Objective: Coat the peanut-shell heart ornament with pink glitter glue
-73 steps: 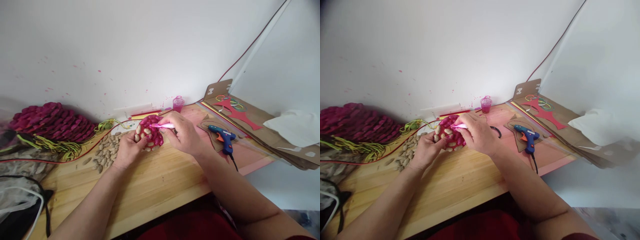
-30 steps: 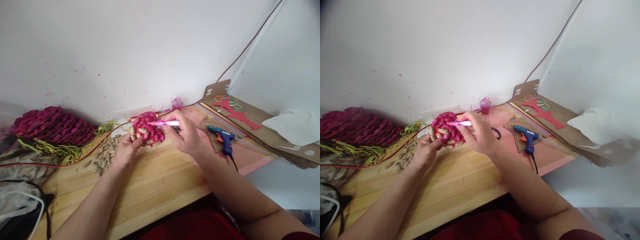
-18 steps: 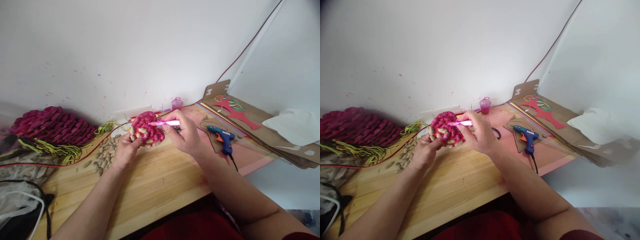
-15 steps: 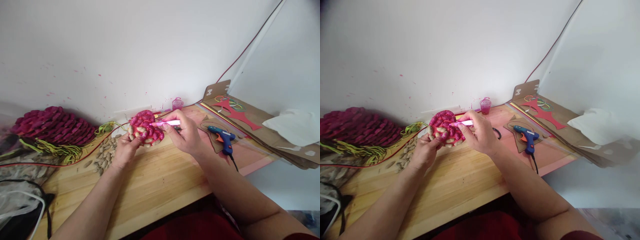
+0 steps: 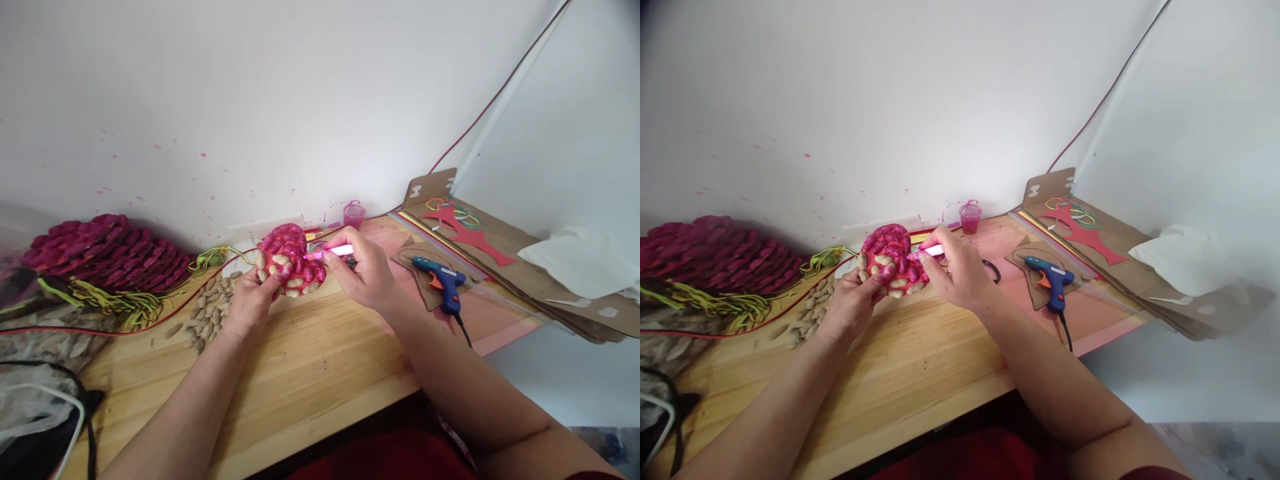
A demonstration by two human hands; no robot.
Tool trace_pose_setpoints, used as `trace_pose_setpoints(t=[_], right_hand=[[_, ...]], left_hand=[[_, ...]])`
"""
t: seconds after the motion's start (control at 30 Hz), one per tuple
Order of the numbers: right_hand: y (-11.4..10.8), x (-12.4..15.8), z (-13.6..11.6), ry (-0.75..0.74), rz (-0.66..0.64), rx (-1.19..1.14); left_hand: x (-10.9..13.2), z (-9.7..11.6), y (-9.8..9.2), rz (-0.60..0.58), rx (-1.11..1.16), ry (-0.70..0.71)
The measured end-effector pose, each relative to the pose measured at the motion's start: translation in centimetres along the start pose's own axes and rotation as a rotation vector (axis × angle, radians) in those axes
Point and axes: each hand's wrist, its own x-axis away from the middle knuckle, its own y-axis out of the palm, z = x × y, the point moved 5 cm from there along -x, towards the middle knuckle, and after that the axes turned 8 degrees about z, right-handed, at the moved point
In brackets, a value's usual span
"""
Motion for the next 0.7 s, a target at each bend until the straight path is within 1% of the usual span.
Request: trace_pose_setpoints(t=[0.07,0.17,0.3,0.37,0.4,0.47,0.53,0.57,0.63,0.67,0.7], right_hand=[[0.1,0.0,0.2,0.024,0.003,-0.031],[0.1,0.1,0.5,0.086,0.017,-0.077],[0.4,0.3,1.0,0.109,-0.008,-0.056],[0.4,0.3,1.6,0.117,0.017,-0.069],[0.3,0.2,2.1,0.138,0.050,-0.086],[-0.5,-0.2,3.4,0.223,0.175,-0.128],[-2.0,-1.0,5.0,0.332,0.335,-0.108],[-2.8,-1.6,5.7,0.371,0.385,-0.081],[-4.3,-3.2,6.8,0.429,0.425,0.022],[-5.0,-4.2,7.3,0.429,0.414,0.116],[-5.4,-5.2,7.7,0.417,0.374,0.242]], left_hand=[[-0.1,0.1,0.0,0.009,0.011,-0.015],[0.0,0.1,0.3,-0.020,0.030,-0.041],[0.1,-0.2,0.5,-0.031,0.033,-0.101],[0.2,-0.3,0.6,-0.017,0.025,-0.136],[0.3,-0.3,0.6,-0.009,0.020,-0.153],[0.3,-0.4,0.6,0.007,0.006,-0.184],[0.4,-0.4,0.5,0.011,-0.006,-0.208],[0.4,-0.5,0.4,0.013,-0.007,-0.210],[0.3,-0.6,0.2,0.008,-0.003,-0.217],[0.2,-0.7,0.2,0.002,-0.001,-0.220],[0.1,-0.7,0.1,-0.007,0.000,-0.221]])
